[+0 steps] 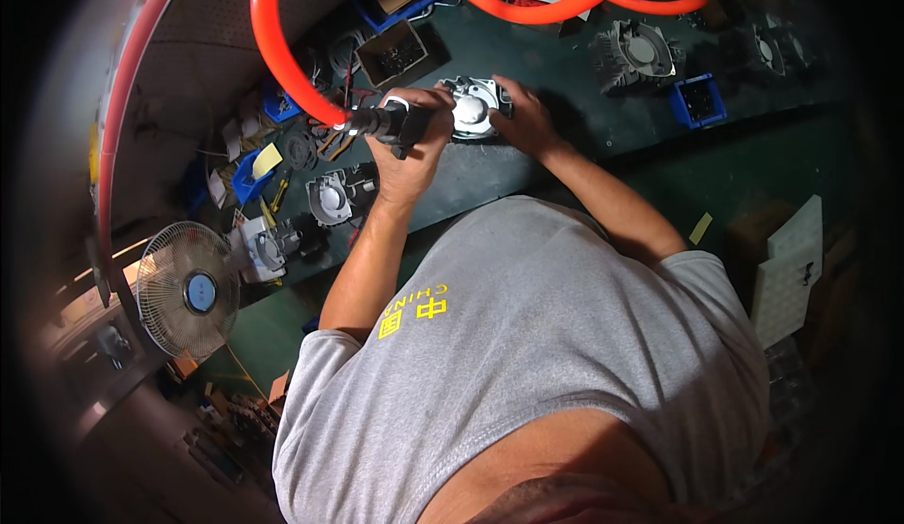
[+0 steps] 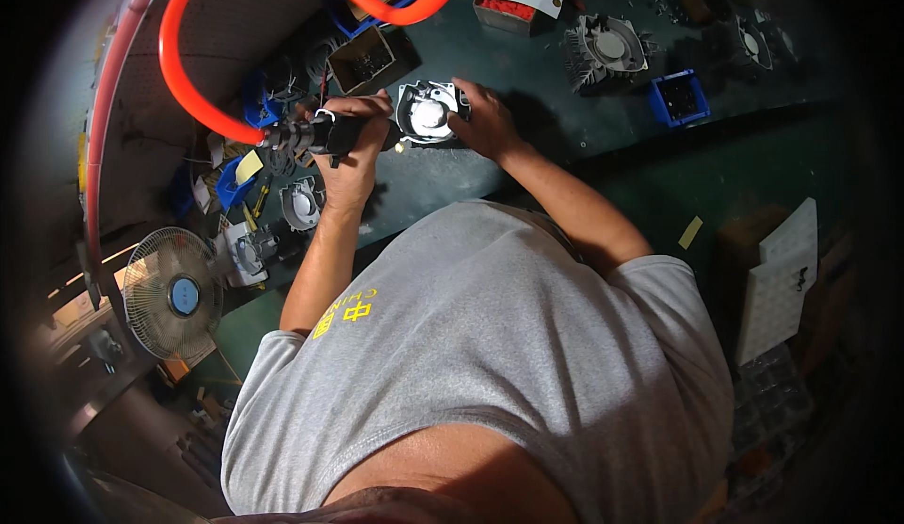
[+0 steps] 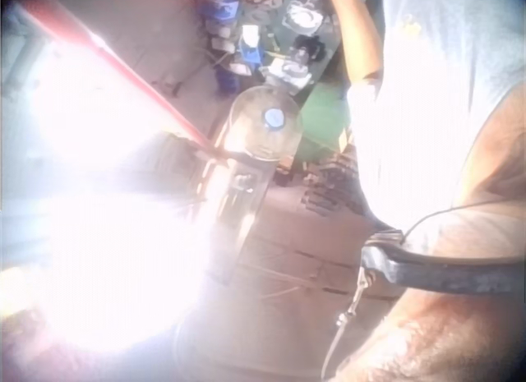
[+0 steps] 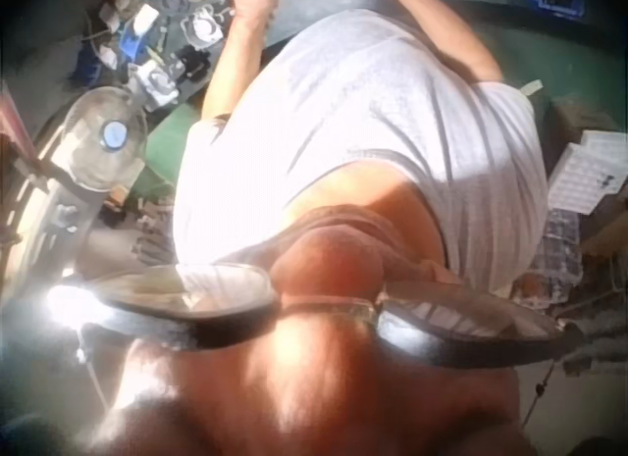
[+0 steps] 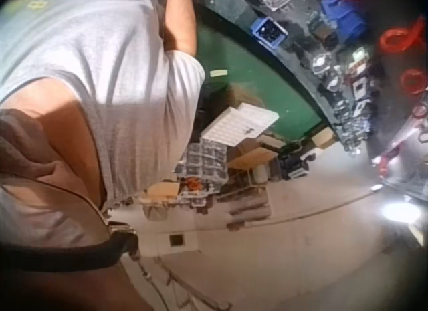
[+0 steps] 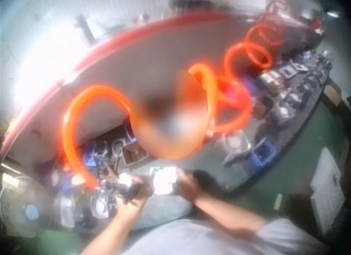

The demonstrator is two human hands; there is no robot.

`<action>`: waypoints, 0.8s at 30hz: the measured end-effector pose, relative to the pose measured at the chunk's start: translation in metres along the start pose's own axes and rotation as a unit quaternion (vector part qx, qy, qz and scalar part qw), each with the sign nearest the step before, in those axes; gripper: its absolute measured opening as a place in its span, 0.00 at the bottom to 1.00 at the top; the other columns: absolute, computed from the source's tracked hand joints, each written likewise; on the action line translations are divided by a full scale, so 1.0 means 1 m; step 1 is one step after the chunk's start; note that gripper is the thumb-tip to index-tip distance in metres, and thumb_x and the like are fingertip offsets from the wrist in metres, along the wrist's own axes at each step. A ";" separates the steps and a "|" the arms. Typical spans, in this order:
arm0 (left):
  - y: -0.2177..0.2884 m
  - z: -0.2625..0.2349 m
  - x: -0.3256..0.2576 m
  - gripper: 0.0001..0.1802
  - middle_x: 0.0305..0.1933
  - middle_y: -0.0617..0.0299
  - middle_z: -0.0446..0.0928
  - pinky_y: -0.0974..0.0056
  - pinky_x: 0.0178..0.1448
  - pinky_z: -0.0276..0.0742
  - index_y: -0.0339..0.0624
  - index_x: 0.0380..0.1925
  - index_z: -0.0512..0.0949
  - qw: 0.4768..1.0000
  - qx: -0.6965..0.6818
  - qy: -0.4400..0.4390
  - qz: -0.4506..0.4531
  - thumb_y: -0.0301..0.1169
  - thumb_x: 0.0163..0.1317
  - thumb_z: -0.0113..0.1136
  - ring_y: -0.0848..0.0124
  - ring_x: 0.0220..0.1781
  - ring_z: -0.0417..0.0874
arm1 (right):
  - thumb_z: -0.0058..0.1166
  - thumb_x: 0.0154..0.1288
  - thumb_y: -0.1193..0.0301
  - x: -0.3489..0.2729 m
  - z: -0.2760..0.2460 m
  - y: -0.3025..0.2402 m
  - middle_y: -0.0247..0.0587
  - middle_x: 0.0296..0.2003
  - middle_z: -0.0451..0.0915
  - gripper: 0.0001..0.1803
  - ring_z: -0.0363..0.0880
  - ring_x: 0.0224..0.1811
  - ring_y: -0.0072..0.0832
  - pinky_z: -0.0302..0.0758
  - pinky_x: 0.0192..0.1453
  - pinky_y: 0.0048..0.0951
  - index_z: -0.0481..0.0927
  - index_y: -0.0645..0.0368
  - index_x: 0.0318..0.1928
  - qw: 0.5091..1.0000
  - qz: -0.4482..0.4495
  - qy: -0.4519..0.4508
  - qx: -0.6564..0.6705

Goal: The person uses a cordless drill to fasten screws into several small metal housings on a workbench. They then switch to a pneumatic tool to continue securing components. The person handles multiple identical units one at a time, placing each finished unit back on the bench.

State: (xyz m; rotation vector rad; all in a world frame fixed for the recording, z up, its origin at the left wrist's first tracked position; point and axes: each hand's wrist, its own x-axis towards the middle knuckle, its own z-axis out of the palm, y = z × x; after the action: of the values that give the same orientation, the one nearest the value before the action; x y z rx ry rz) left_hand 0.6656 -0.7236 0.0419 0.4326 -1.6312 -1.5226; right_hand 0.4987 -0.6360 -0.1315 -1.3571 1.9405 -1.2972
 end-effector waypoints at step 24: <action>-0.006 -0.017 0.016 0.07 0.43 0.53 0.86 0.61 0.58 0.80 0.32 0.39 0.81 0.968 0.131 0.194 0.093 0.19 0.60 0.64 0.68 0.46 0.85 | 0.67 0.63 0.58 0.003 0.000 0.006 0.57 0.63 0.78 0.37 0.75 0.67 0.54 0.73 0.70 0.46 0.70 0.58 0.69 1.000 -0.011 0.005 0.020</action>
State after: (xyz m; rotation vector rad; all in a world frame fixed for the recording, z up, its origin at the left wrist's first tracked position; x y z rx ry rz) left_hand 0.6674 -0.7471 0.0399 0.6575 -1.5131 -1.0102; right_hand 0.4949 -0.6379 -0.1367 -1.3591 1.9016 -1.3480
